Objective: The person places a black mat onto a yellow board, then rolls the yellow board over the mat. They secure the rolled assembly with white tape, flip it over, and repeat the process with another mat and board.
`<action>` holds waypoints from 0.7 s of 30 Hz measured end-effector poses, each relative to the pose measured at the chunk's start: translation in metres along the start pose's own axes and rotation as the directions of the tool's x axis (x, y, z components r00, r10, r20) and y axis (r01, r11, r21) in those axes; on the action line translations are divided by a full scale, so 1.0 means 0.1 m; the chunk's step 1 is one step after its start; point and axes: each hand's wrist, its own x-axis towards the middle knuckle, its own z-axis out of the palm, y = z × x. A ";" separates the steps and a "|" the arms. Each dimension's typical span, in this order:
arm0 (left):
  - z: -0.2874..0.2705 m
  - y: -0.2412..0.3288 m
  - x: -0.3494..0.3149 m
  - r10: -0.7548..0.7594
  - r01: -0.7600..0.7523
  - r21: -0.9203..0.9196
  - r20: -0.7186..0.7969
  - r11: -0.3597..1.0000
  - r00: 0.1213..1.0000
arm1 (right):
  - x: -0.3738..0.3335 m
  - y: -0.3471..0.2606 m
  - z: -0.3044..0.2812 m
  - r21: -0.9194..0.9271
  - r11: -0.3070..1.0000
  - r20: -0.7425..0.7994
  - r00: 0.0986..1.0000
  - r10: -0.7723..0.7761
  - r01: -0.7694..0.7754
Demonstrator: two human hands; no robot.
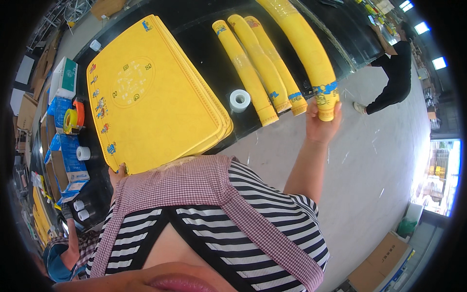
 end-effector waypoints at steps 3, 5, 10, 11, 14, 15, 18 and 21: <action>-0.01 -0.05 -0.08 -0.020 0.020 -0.081 -0.002 0.996 1.000 | -0.07 0.24 -0.16 -0.027 0.996 -0.045 0.996 0.080 -0.081; -0.01 -0.05 -0.10 0.040 -0.035 -0.205 0.021 0.978 0.999 | -0.19 0.49 -0.19 -0.083 0.985 -0.245 0.961 0.129 -0.153; 0.03 0.44 -0.33 0.003 -0.004 -0.004 -0.056 1.000 0.998 | -0.35 0.77 -0.44 -0.439 0.839 -0.310 0.931 0.193 -0.320; 0.04 0.34 -0.28 0.029 -0.034 -0.072 -0.070 0.997 0.997 | -0.31 0.87 -0.52 -0.457 0.792 -0.401 0.888 0.224 -0.406; 0.08 0.25 -0.31 0.054 -0.057 -0.010 -0.157 0.998 0.986 | -0.27 0.85 -0.45 -0.539 0.674 -0.473 0.844 0.254 -0.505; 0.11 0.32 -0.36 0.076 -0.080 -0.022 -0.137 0.997 0.988 | -0.28 0.83 -0.46 -0.621 0.602 -0.476 0.852 0.220 -0.502; 0.07 0.25 -0.32 0.113 -0.072 0.200 -0.200 0.977 0.973 | -0.23 0.73 -0.51 -0.790 0.327 -0.470 0.855 0.218 -0.518; 0.10 0.22 -0.32 0.369 -0.191 0.496 -0.291 0.847 0.883 | -0.15 0.56 -0.54 -0.932 -0.170 -0.332 0.942 0.047 -0.320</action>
